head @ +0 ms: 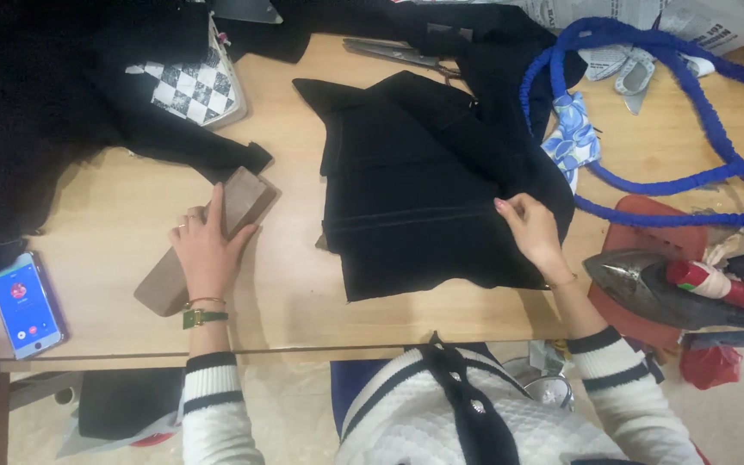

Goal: Ironing and pressing seams on black fabric components using a steam iron and a wooden clapper on a workbench.

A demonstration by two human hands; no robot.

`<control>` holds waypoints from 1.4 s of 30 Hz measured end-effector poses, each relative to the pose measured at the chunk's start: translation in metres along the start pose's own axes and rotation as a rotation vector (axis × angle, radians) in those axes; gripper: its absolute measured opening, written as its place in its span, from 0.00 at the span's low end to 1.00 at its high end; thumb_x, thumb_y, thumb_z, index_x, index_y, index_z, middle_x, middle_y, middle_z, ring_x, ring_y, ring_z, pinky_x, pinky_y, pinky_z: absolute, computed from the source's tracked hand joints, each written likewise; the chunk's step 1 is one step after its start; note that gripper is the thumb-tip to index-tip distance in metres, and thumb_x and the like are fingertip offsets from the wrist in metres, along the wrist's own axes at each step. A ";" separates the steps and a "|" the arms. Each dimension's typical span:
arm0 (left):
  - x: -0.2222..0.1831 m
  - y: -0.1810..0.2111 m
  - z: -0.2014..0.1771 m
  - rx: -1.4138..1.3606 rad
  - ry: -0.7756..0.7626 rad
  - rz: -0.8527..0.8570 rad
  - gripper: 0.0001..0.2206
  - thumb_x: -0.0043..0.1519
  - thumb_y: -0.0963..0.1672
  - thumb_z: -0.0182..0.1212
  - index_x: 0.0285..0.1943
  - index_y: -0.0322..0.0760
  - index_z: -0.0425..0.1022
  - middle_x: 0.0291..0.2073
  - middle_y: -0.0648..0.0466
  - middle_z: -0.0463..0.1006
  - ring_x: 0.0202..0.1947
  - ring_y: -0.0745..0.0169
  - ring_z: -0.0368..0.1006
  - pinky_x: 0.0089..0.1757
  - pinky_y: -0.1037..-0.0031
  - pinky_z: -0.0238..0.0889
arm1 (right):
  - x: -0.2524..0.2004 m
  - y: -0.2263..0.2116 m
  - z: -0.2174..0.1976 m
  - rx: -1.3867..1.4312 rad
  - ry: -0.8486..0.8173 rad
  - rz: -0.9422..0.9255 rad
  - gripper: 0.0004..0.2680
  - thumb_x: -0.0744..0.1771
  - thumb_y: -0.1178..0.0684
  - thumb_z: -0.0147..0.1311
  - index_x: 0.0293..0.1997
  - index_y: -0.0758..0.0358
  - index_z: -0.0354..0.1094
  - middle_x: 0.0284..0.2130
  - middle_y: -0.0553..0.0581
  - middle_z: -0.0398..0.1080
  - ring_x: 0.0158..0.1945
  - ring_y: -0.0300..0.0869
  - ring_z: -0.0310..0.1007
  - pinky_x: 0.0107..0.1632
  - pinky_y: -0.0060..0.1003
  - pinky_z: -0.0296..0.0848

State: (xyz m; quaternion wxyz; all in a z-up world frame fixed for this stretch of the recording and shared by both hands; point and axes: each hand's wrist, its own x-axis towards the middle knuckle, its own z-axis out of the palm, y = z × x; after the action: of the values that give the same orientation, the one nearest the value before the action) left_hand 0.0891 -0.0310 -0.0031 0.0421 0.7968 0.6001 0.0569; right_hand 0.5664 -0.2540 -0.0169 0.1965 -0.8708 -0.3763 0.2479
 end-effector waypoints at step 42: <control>-0.017 0.161 0.019 -0.510 -0.200 0.619 0.45 0.52 0.65 0.65 0.78 0.57 0.56 0.80 0.48 0.42 0.80 0.38 0.32 0.68 0.35 0.19 | -0.103 0.078 -0.168 -0.631 -0.238 0.142 0.29 0.60 0.36 0.62 0.66 0.49 0.55 0.61 0.55 0.70 0.53 0.54 0.81 0.51 0.43 0.83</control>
State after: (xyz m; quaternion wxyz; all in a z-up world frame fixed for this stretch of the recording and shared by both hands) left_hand 0.2401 -0.0917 -0.0008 0.2773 0.9053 0.2918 0.1358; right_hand 0.6457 -0.4077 0.1051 -0.1455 -0.8778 -0.3930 0.2323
